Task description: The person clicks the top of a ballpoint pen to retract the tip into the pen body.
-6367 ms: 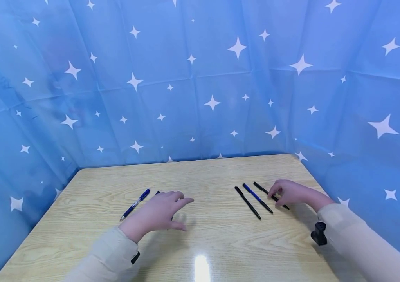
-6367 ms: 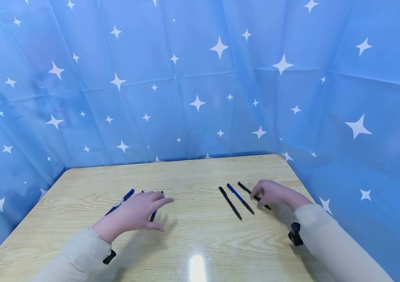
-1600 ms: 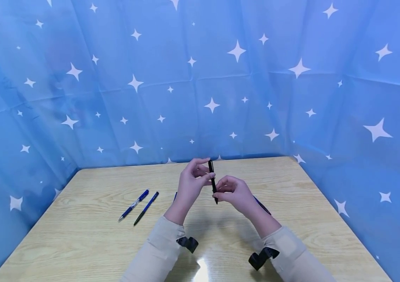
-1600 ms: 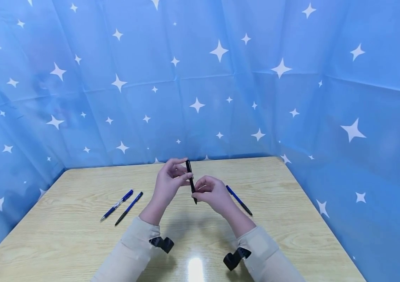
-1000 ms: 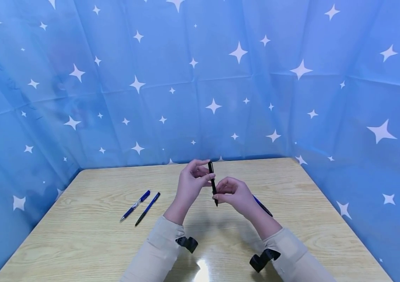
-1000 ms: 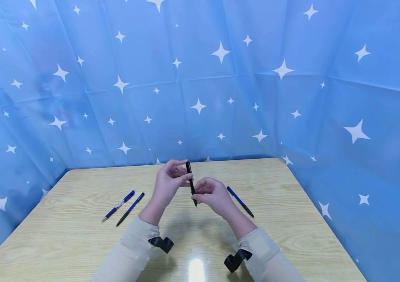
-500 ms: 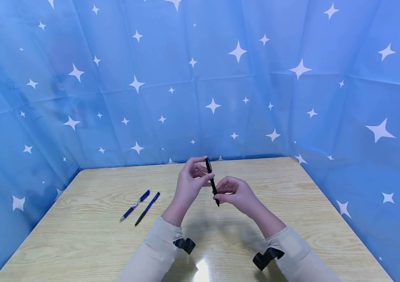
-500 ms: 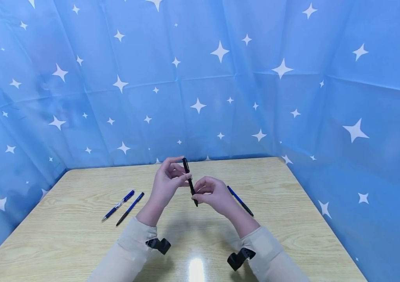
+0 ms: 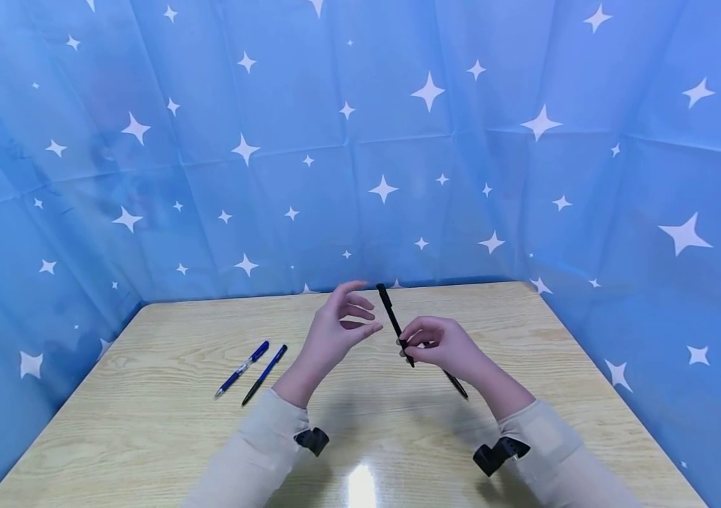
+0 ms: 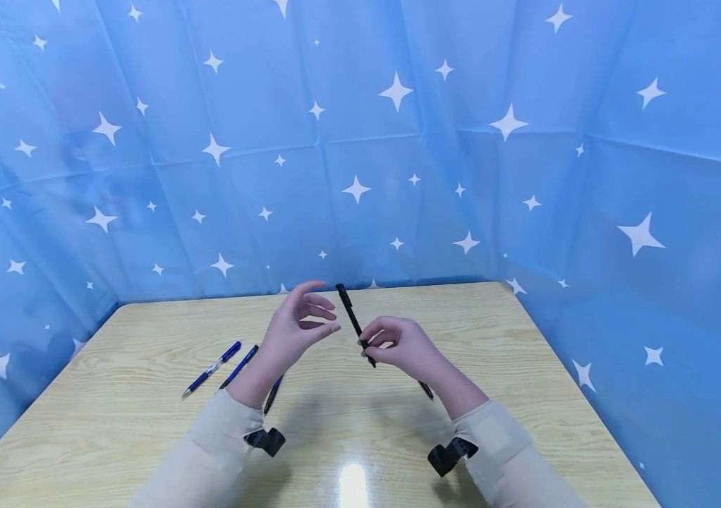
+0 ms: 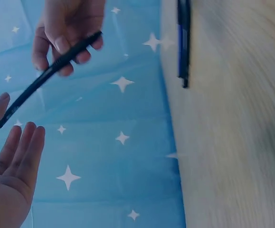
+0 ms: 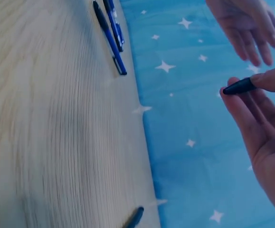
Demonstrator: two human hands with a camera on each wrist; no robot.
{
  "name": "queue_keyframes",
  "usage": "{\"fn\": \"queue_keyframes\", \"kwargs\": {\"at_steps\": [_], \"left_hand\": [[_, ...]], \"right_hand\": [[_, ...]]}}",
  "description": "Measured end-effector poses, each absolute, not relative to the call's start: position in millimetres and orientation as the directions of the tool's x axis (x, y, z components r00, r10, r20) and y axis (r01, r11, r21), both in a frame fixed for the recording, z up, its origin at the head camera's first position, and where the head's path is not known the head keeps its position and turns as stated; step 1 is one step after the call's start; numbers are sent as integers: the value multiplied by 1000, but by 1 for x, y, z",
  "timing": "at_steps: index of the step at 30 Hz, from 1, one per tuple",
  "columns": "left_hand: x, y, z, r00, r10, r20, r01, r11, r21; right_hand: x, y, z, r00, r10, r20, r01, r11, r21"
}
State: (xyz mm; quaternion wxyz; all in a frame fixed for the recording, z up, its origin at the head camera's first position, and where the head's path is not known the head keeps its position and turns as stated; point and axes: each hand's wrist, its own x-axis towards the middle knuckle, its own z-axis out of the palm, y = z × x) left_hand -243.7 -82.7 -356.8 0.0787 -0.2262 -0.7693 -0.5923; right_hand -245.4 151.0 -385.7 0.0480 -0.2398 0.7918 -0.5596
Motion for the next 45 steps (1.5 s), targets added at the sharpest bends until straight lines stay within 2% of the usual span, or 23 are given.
{"fn": "queue_keyframes", "kwargs": {"at_steps": [8, 24, 40, 45], "left_hand": [[-242, -101, -367, -889, 309, 337, 437, 360, 824], [-235, -136, -390, -889, 379, 258, 439, 541, 717], [-224, -165, -404, -880, 425, 213, 454, 616, 644], [-221, -175, -405, -884, 430, 187, 457, 701, 548]], "right_hand": [[-252, 181, -387, -887, -435, 153, -301, 296, -907], [-269, 260, -396, -926, -373, 54, -223, 426, -877], [-275, 300, -428, -928, -371, -9, -252, 646, -720], [-276, 306, -433, -934, -357, -31, -242, 693, -679]]}}
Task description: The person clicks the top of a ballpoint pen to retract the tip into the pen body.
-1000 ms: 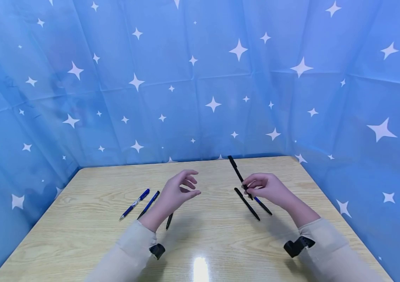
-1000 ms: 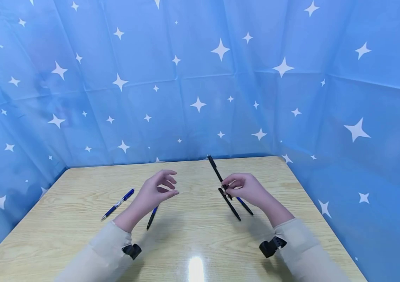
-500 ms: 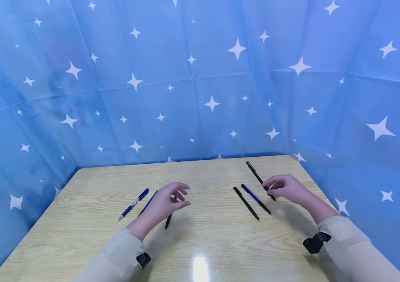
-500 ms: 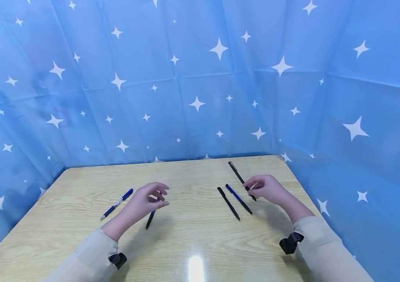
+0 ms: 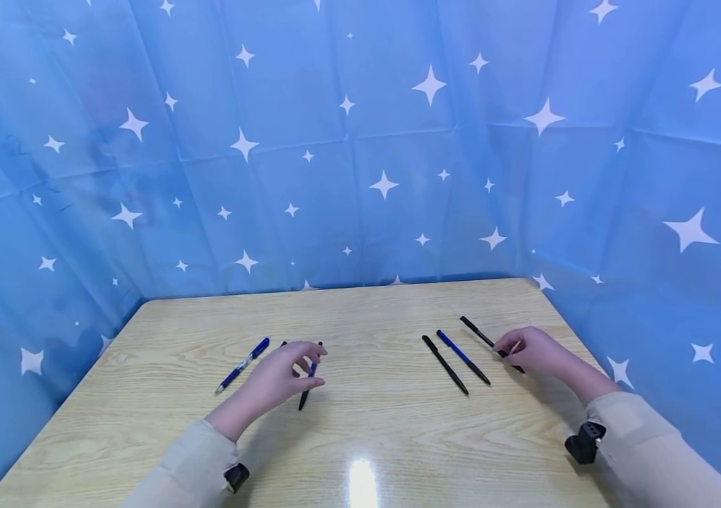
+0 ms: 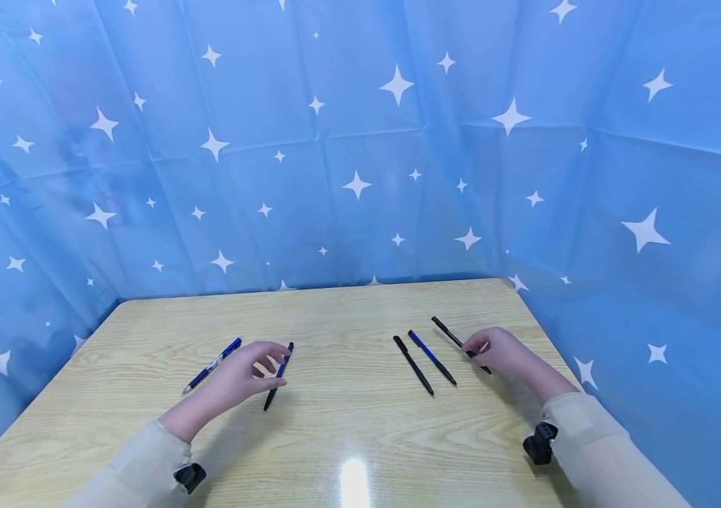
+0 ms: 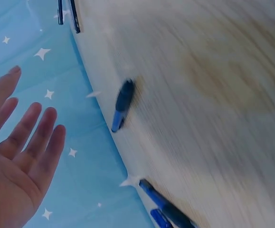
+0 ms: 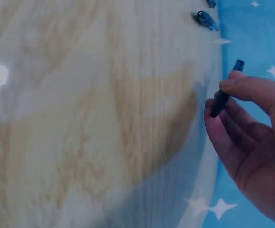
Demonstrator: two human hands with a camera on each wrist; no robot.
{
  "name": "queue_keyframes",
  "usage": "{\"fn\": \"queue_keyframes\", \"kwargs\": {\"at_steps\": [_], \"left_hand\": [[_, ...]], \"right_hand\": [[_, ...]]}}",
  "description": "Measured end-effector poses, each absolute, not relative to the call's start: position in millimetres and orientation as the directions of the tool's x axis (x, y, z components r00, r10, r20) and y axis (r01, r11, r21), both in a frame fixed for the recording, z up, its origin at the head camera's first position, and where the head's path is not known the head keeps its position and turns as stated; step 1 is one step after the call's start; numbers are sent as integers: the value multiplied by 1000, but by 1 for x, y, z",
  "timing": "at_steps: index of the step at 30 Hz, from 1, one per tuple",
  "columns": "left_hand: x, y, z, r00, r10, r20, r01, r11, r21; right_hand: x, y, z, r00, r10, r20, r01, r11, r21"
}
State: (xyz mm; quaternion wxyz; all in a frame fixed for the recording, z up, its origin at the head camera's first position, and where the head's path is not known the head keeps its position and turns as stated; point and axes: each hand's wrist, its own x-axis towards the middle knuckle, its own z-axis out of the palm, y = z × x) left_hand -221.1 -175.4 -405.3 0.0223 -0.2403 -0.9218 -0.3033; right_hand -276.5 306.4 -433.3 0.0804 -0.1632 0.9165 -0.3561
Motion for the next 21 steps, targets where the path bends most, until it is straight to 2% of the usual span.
{"fn": "queue_keyframes", "kwargs": {"at_steps": [8, 15, 21], "left_hand": [[-217, -186, -406, -878, 449, 166, 479, 807, 346], [-216, -191, -413, -875, 457, 163, 485, 826, 287], [-216, -191, -415, -876, 454, 161, 482, 831, 277]], "right_hand": [[-280, 311, -437, -945, -325, -45, -227, 745, -628], [-281, 313, -441, -947, -317, -60, -213, 753, -623], [-282, 315, -441, -938, -346, -32, -256, 751, -609]]}}
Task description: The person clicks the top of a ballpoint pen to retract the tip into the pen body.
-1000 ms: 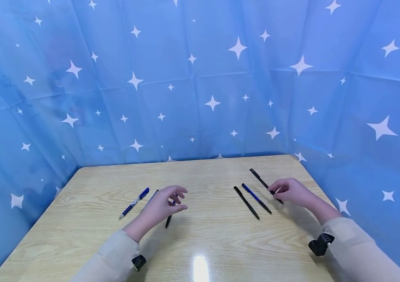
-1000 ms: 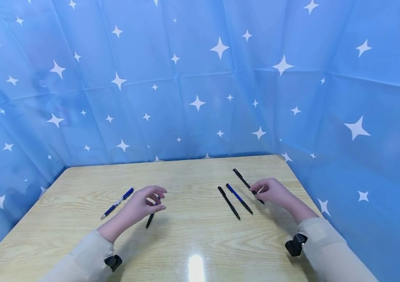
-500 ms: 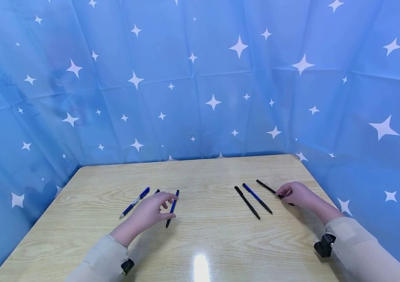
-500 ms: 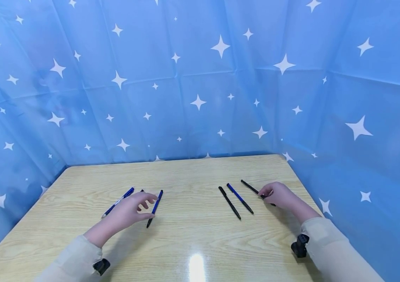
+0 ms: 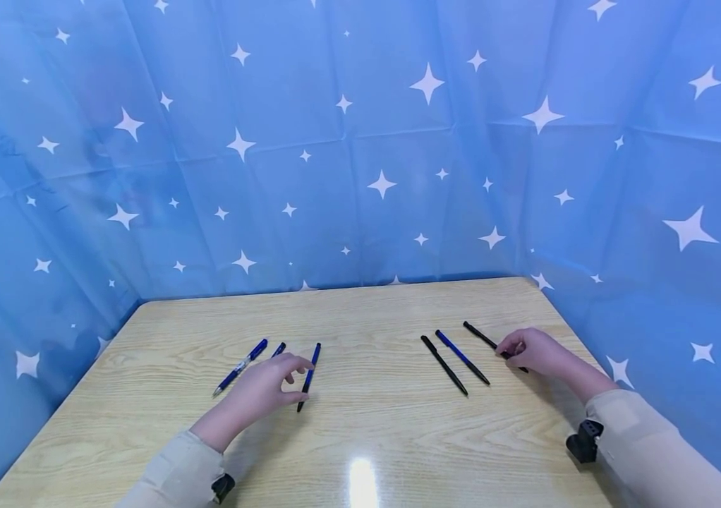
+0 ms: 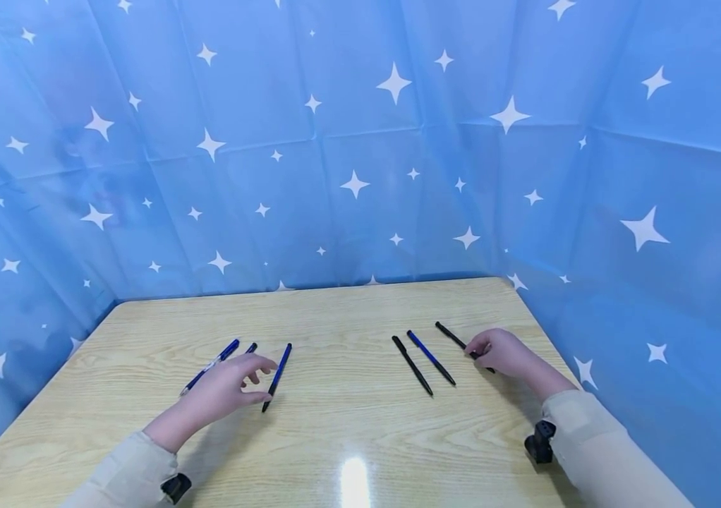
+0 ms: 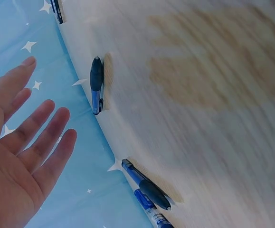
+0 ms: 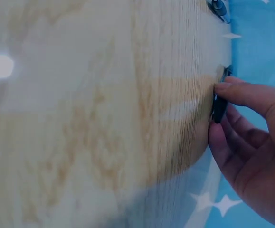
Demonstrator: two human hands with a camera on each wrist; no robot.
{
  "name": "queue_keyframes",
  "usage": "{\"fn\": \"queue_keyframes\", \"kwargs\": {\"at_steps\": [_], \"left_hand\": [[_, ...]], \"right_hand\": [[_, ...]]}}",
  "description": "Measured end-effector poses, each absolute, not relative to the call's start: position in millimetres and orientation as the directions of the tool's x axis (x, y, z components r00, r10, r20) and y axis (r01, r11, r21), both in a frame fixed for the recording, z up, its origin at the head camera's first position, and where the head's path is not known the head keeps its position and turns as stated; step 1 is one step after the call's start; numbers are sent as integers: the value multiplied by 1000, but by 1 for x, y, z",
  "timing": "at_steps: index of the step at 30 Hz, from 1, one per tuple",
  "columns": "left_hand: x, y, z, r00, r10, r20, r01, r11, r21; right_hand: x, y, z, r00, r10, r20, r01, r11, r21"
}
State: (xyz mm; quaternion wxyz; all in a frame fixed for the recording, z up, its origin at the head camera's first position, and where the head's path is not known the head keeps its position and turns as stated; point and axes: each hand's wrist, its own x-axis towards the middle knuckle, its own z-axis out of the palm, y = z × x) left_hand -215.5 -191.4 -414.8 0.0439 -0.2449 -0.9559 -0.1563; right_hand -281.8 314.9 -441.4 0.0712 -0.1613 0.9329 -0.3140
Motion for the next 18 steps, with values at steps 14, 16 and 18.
{"fn": "queue_keyframes", "kwargs": {"at_steps": [14, 16, 18], "left_hand": [[-217, -185, -411, -858, 485, 170, 514, 811, 278], [-218, -182, -409, -851, 498, 166, 525, 801, 289], [-220, -179, -408, -843, 514, 159, 538, 790, 295]], "right_hand": [[-282, 309, -426, -947, -318, -50, -225, 763, -606], [-283, 305, -423, -948, -316, -47, -227, 768, -600], [-284, 300, -421, -946, -324, -34, -240, 766, -597]]}}
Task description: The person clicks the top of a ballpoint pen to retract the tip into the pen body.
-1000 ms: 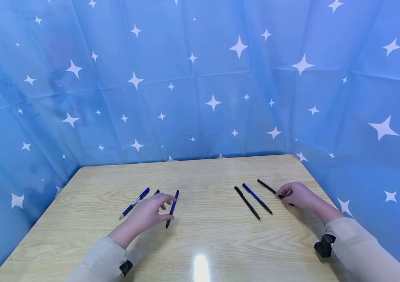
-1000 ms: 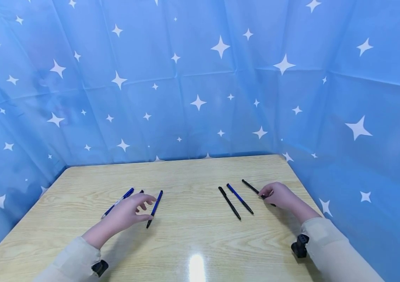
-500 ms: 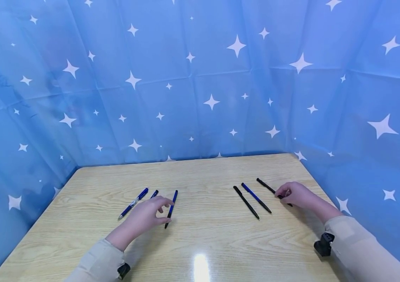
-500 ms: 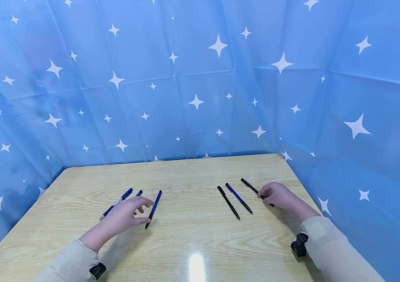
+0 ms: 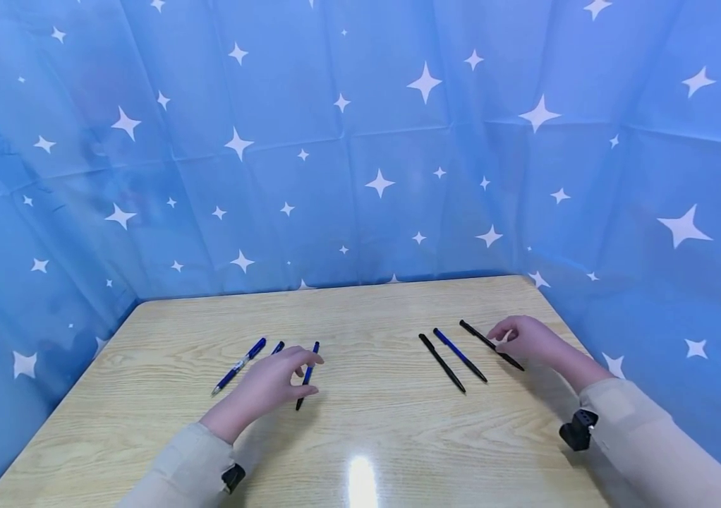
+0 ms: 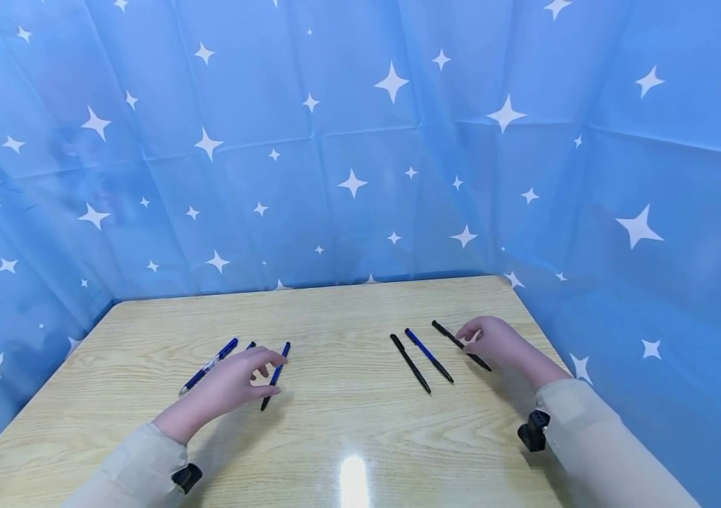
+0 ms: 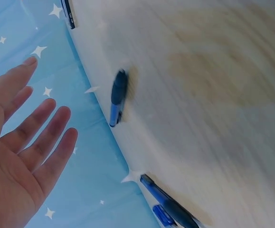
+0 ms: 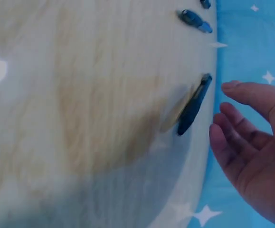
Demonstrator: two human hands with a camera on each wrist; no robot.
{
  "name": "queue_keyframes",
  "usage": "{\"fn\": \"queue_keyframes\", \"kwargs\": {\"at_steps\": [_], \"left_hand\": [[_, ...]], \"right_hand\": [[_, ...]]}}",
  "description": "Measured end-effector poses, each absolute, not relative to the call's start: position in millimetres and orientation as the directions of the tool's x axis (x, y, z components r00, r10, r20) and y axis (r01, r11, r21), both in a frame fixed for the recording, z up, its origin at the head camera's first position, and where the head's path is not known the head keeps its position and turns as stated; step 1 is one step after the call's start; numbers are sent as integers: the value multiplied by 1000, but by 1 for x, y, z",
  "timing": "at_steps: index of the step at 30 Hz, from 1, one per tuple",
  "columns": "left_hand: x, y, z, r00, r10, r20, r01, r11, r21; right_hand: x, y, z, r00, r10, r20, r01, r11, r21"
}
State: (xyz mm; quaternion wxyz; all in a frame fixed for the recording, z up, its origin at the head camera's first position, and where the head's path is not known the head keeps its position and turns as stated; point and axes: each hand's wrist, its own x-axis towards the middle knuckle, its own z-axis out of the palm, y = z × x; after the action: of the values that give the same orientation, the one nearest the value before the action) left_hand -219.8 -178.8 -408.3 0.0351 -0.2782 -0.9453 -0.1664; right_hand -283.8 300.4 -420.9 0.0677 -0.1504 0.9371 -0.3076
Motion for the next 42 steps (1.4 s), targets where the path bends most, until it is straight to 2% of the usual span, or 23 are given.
{"fn": "queue_keyframes", "kwargs": {"at_steps": [8, 18, 30, 35, 42], "left_hand": [[-224, -159, -407, -802, 578, 153, 595, 751, 285], [-229, -133, -406, -747, 650, 137, 660, 703, 264], [-229, -115, -407, -730, 672, 123, 677, 687, 264], [-231, -108, -407, -725, 677, 123, 683, 684, 258], [-232, -100, -407, -724, 680, 120, 684, 683, 256]], "right_hand": [[-288, 278, -425, -917, -398, -6, -300, 701, -647], [-284, 258, -431, -886, -455, -92, -267, 662, -700], [-289, 253, -438, -854, -509, -110, -331, 693, -640], [-288, 251, -434, -848, -512, -134, -321, 699, -638], [-284, 246, -430, -877, -431, -211, -198, 726, -659]]}}
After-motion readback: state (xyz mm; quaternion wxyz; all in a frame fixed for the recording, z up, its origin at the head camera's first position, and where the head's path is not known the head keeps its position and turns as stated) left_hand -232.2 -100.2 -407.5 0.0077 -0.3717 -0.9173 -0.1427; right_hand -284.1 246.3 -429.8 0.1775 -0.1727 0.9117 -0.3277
